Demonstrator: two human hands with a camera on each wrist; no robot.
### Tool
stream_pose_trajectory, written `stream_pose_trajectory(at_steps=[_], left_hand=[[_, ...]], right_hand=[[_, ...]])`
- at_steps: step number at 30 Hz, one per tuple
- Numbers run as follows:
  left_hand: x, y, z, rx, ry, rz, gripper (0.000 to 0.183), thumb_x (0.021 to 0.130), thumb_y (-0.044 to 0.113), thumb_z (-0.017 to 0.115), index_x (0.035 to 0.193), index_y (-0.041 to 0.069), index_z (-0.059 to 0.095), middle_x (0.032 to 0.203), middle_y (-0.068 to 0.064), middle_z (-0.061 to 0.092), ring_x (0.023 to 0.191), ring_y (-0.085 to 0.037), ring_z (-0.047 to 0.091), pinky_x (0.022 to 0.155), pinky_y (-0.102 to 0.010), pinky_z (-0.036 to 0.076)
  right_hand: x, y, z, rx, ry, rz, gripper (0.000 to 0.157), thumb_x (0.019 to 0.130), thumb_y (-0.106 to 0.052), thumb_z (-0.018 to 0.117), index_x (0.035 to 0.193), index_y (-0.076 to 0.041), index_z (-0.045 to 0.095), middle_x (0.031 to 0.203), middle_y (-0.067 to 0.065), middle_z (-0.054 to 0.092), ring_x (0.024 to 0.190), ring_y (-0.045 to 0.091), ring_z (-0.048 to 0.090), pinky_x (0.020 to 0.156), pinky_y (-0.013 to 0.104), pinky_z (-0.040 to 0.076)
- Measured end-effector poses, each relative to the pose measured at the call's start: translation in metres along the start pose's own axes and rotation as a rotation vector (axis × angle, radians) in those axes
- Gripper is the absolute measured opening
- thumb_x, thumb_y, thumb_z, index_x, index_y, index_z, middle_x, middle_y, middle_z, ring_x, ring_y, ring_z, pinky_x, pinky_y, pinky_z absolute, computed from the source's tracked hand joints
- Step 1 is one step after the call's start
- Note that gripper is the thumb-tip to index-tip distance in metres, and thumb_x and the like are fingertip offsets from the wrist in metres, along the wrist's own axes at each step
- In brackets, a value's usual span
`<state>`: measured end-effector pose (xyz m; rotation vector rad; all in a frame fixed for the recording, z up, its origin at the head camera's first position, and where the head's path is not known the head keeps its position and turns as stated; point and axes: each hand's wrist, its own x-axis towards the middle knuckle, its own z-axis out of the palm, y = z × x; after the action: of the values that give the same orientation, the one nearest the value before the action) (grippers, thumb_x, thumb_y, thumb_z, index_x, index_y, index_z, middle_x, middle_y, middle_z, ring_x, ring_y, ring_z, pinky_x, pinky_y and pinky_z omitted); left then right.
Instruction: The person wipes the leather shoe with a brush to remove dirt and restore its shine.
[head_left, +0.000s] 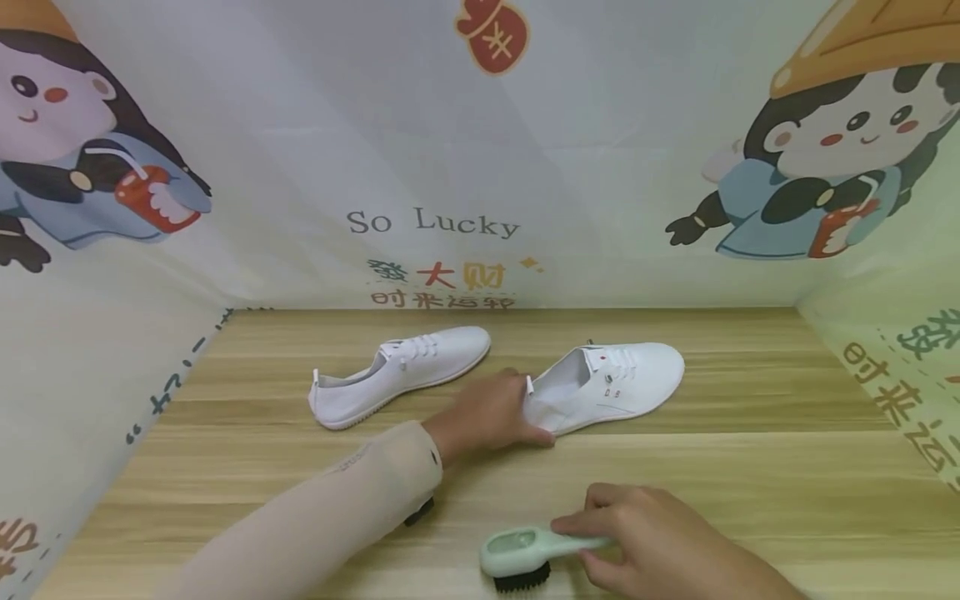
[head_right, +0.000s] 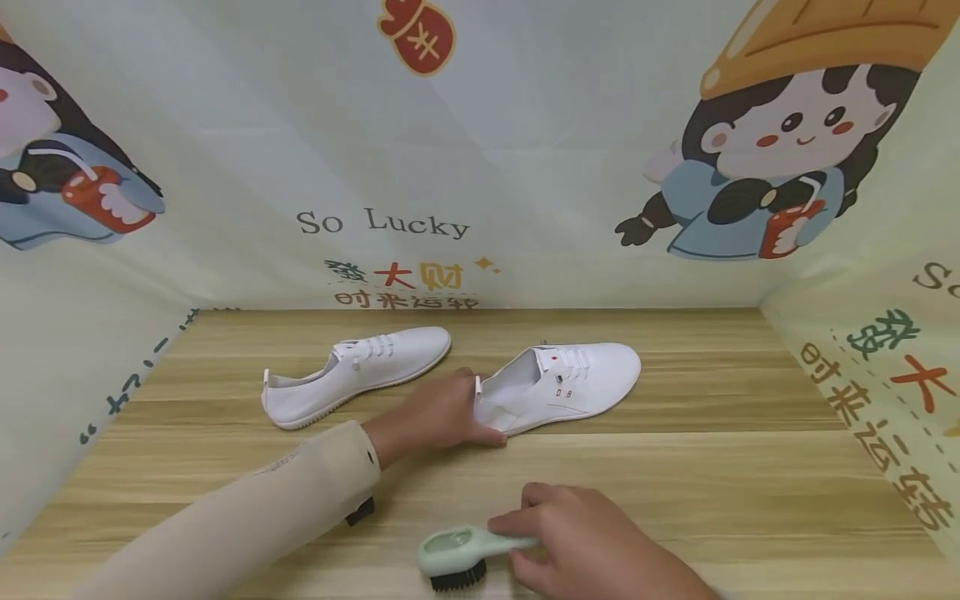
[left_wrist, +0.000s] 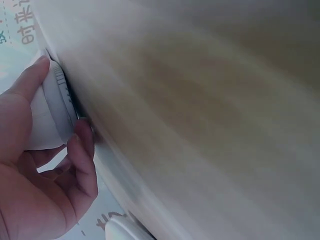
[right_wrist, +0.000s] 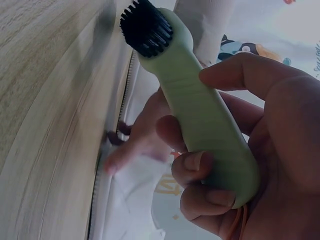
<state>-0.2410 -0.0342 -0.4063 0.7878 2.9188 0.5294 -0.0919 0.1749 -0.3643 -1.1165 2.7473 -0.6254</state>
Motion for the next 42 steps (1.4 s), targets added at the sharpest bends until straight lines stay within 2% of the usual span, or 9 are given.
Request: stream_pose_trajectory(at_steps=[5, 13, 20, 25, 29, 34, 38, 40, 42], left_hand=[[0.018, 0.011, 0.006, 0.017, -0.023, -0.006, 0.061, 0.067, 0.066, 0.082, 0.095, 0.016, 0.062, 0.084, 0.003, 0.058, 0.065, -0.014, 0.053, 0.053, -0.029, 0.042], [0.039, 0.029, 0.005, 0.089, -0.063, -0.054, 0.078, 0.070, 0.070, 0.078, 0.123, 0.015, 0.063, 0.099, -0.001, 0.063, 0.082, -0.017, 0.059, 0.064, -0.034, 0.046], [0.051, 0.035, 0.003, 0.104, -0.062, -0.063, 0.072, 0.071, 0.071, 0.076, 0.116, 0.017, 0.063, 0.097, 0.000, 0.067, 0.078, -0.015, 0.060, 0.060, -0.033, 0.046], [0.056, 0.037, 0.005, 0.102, -0.076, -0.079, 0.077, 0.073, 0.071, 0.074, 0.125, 0.017, 0.059, 0.103, -0.001, 0.068, 0.085, -0.016, 0.063, 0.063, -0.033, 0.047], [0.055, 0.037, 0.004, 0.096, -0.084, -0.078, 0.085, 0.076, 0.069, 0.073, 0.136, 0.013, 0.053, 0.112, -0.004, 0.067, 0.095, -0.020, 0.066, 0.070, -0.035, 0.051], [0.047, 0.029, 0.000, 0.051, -0.090, -0.050, 0.086, 0.082, 0.063, 0.071, 0.146, 0.012, 0.045, 0.124, -0.008, 0.066, 0.105, -0.023, 0.066, 0.084, -0.039, 0.054], [0.032, 0.016, -0.009, -0.017, -0.086, -0.030, 0.080, 0.088, 0.057, 0.068, 0.149, 0.014, 0.042, 0.132, -0.009, 0.063, 0.116, -0.025, 0.063, 0.096, -0.041, 0.052], [0.021, 0.009, -0.015, -0.032, -0.080, -0.028, 0.073, 0.091, 0.053, 0.067, 0.149, 0.015, 0.043, 0.133, -0.009, 0.063, 0.120, -0.025, 0.061, 0.097, -0.043, 0.051], [0.009, 0.003, -0.022, -0.029, -0.066, -0.033, 0.068, 0.092, 0.050, 0.067, 0.147, 0.018, 0.045, 0.130, -0.008, 0.064, 0.116, -0.025, 0.063, 0.092, -0.044, 0.053]], right_hand=[[0.000, 0.001, 0.000, -0.007, -0.023, 0.004, 0.029, 0.086, -0.025, 0.073, 0.115, -0.023, 0.076, 0.088, -0.015, 0.057, 0.068, -0.005, 0.044, 0.061, 0.018, 0.043], [0.000, -0.001, -0.001, 0.006, -0.039, -0.033, 0.029, 0.088, -0.025, 0.072, 0.116, -0.023, 0.075, 0.091, -0.014, 0.059, 0.070, -0.005, 0.045, 0.063, 0.018, 0.044], [0.003, -0.003, -0.002, -0.066, 0.003, -0.094, 0.029, 0.087, -0.025, 0.072, 0.115, -0.022, 0.076, 0.088, -0.013, 0.058, 0.068, -0.007, 0.043, 0.060, 0.016, 0.041], [0.003, -0.004, -0.002, -0.043, -0.019, -0.090, 0.028, 0.087, -0.024, 0.071, 0.115, -0.023, 0.076, 0.091, -0.014, 0.060, 0.072, -0.007, 0.046, 0.062, 0.016, 0.044], [0.003, -0.004, -0.001, -0.032, -0.006, -0.114, 0.028, 0.087, -0.023, 0.072, 0.115, -0.023, 0.076, 0.088, -0.014, 0.059, 0.069, -0.008, 0.046, 0.061, 0.013, 0.042], [0.002, -0.003, -0.003, -0.027, -0.024, -0.087, 0.028, 0.087, -0.023, 0.072, 0.115, -0.022, 0.076, 0.088, -0.014, 0.059, 0.069, -0.007, 0.045, 0.061, 0.014, 0.043], [0.000, -0.002, -0.004, -0.013, -0.047, -0.061, 0.029, 0.087, -0.023, 0.072, 0.116, -0.023, 0.075, 0.093, -0.013, 0.062, 0.074, -0.006, 0.048, 0.065, 0.018, 0.046], [-0.001, -0.001, -0.004, -0.013, -0.046, -0.059, 0.029, 0.087, -0.023, 0.072, 0.115, -0.023, 0.075, 0.094, -0.014, 0.062, 0.075, -0.006, 0.048, 0.066, 0.019, 0.047], [-0.002, 0.000, -0.004, -0.012, -0.040, -0.053, 0.028, 0.087, -0.023, 0.072, 0.115, -0.023, 0.075, 0.094, -0.014, 0.063, 0.075, -0.006, 0.049, 0.066, 0.019, 0.047]])
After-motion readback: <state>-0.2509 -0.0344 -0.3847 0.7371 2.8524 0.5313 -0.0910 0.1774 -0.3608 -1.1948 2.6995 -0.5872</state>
